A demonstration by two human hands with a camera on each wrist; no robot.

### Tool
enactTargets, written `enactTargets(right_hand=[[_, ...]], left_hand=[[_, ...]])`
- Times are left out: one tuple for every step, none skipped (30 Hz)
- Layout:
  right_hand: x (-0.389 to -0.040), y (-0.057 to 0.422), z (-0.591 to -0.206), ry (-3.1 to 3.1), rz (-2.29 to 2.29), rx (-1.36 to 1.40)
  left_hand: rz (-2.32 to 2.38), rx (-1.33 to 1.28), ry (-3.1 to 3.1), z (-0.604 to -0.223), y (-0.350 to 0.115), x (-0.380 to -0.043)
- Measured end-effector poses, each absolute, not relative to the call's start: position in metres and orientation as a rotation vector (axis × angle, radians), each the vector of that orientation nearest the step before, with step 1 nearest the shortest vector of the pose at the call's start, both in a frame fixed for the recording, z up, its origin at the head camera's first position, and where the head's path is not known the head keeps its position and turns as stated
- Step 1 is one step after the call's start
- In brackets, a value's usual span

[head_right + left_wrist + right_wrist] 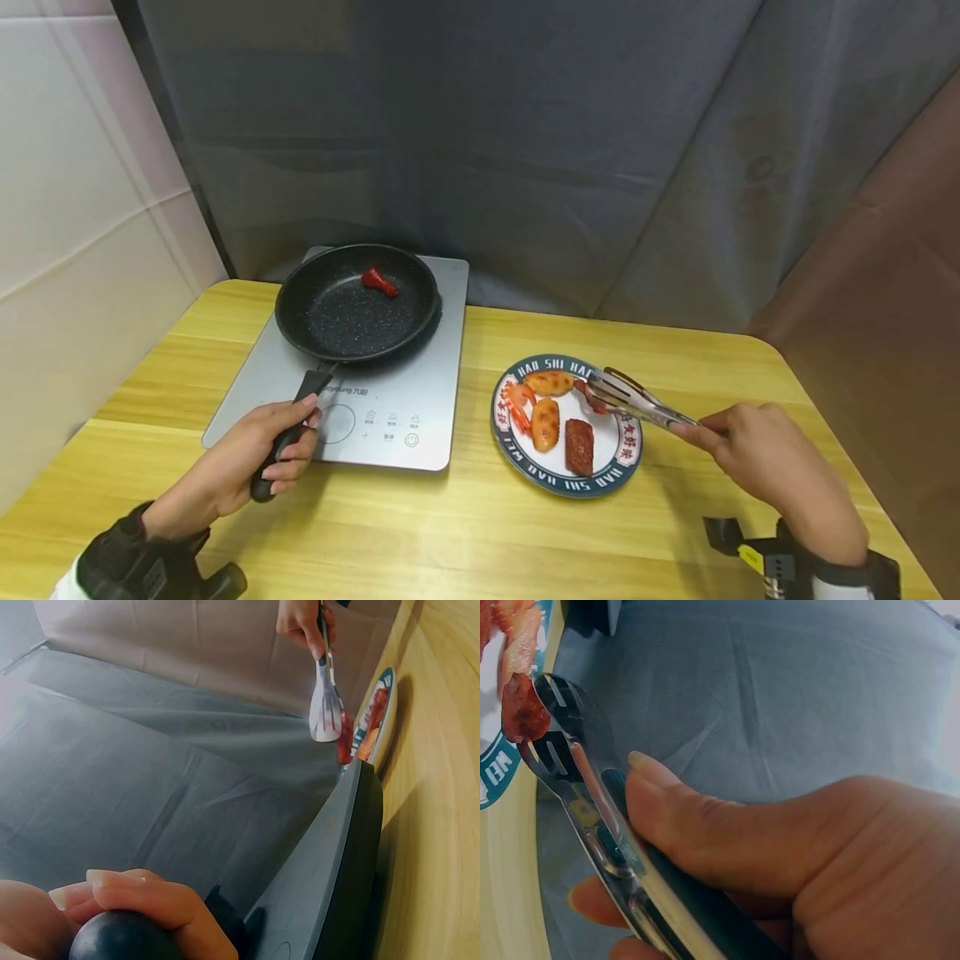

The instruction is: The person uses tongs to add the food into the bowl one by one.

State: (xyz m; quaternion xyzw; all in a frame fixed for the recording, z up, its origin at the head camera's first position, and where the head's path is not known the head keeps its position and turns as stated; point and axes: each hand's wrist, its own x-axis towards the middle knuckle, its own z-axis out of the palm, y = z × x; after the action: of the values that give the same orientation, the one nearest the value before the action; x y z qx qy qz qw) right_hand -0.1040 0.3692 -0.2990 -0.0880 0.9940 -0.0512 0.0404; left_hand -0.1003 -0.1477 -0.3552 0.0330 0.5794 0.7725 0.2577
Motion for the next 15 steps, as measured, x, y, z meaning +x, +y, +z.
enactTargets(right_hand=[[-0.104, 0.368, -0.297, 3.046, -0.161, -0.266], [-0.103, 0.368, -0.296, 3.048, -0.155, -0.264], [-0.102, 0.367, -0.295, 3.050, -0.150, -0.267], [-0.102, 0.366, -0.294, 3.056, -0.142, -0.268], [-0.101, 0.365, -0.293, 3.059, -0.138, -0.271], [-0.100, 0.364, -0.292, 3.063, -0.139, -0.273], [-0.099, 0.363, -0.291, 3.075, -0.137, -0.286], [-0.099, 0.361, -0.290, 3.085, -0.134, -0.298], [-0.099, 0.360, -0.289, 3.105, -0.139, -0.322], [-0.099, 0.358, -0.288, 3.125, -0.138, -0.348], [-0.100, 0.355, -0.287, 3.140, -0.134, -0.376], [-0.101, 0.353, -0.286, 3.164, -0.132, -0.413], [-0.103, 0.350, -0.284, 3.182, -0.123, -0.446], [-0.104, 0.347, -0.282, 3.193, -0.118, -0.474], [-0.107, 0.344, -0.280, 3.216, -0.120, -0.516]], left_hand=[[2.095, 0.088, 1.574, -0.355, -0.148, -0.100], [2.093, 0.086, 1.576, -0.355, -0.147, -0.100], [2.092, 0.084, 1.577, -0.355, -0.147, -0.100], [2.090, 0.083, 1.576, -0.355, -0.147, -0.100], [2.089, 0.083, 1.576, -0.355, -0.147, -0.100], [2.088, 0.083, 1.575, -0.355, -0.146, -0.100], [2.092, 0.080, 1.569, -0.355, -0.146, -0.100], [2.095, 0.078, 1.562, -0.355, -0.146, -0.100], [2.098, 0.076, 1.555, -0.355, -0.146, -0.100], [2.102, 0.076, 1.550, -0.355, -0.146, -0.100], [2.105, 0.075, 1.547, -0.355, -0.146, -0.100], [2.110, 0.074, 1.541, -0.355, -0.146, -0.100], [2.114, 0.073, 1.536, -0.355, -0.146, -0.100], [2.115, 0.072, 1.536, -0.355, -0.146, -0.100], [2.116, 0.071, 1.536, -0.355, -0.147, -0.100]])
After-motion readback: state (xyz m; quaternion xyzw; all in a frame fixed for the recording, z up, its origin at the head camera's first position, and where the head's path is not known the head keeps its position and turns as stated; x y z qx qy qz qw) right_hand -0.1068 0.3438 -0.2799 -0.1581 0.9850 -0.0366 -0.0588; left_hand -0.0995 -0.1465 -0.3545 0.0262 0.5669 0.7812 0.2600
